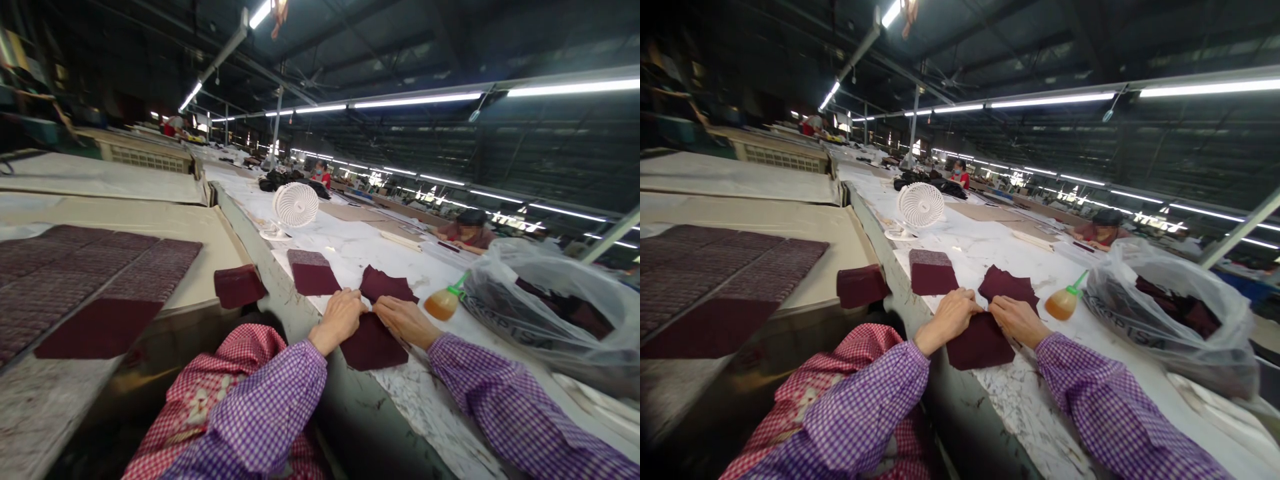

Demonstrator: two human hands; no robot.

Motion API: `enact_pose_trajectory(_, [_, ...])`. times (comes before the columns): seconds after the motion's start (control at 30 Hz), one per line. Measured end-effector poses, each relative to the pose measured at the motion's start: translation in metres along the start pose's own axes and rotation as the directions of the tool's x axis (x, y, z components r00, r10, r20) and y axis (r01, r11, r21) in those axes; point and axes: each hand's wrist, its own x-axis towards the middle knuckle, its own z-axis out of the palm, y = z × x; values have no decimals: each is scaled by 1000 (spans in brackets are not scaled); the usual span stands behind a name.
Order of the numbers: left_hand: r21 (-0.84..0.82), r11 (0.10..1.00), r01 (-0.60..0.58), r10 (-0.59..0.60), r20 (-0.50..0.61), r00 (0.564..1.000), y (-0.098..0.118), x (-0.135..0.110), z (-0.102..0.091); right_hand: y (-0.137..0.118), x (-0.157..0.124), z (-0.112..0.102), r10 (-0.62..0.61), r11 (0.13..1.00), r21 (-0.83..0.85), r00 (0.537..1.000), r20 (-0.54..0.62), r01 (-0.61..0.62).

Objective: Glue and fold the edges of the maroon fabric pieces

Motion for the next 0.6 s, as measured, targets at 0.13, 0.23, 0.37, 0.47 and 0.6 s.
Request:
enact_pose_trajectory(0.13, [10,1000,-13,13,-11,1000,0,-1,1,1,-7,-3,-82,994,-75,996,45,86])
enact_pose_trajectory(0.23, [12,1000,-25,25,-14,1000,2,-2,1,1,-11,-9,4,1000,-7,1000,17,-4])
enact_pose_trajectory(0.37, [25,1000,-12,13,-27,1000,6,-2,-1,-7,-6,-7,150,958,254,987,-52,-132])
enact_pose_trajectory(0.47, [4,1000,-12,12,-25,1000,0,-4,-5,-15,-2,2,180,920,362,982,-54,-149])
enact_pose_trajectory(0.6, [-74,997,34,-36,-24,999,-22,-16,-18,-18,-3,4,224,882,430,974,-20,-194])
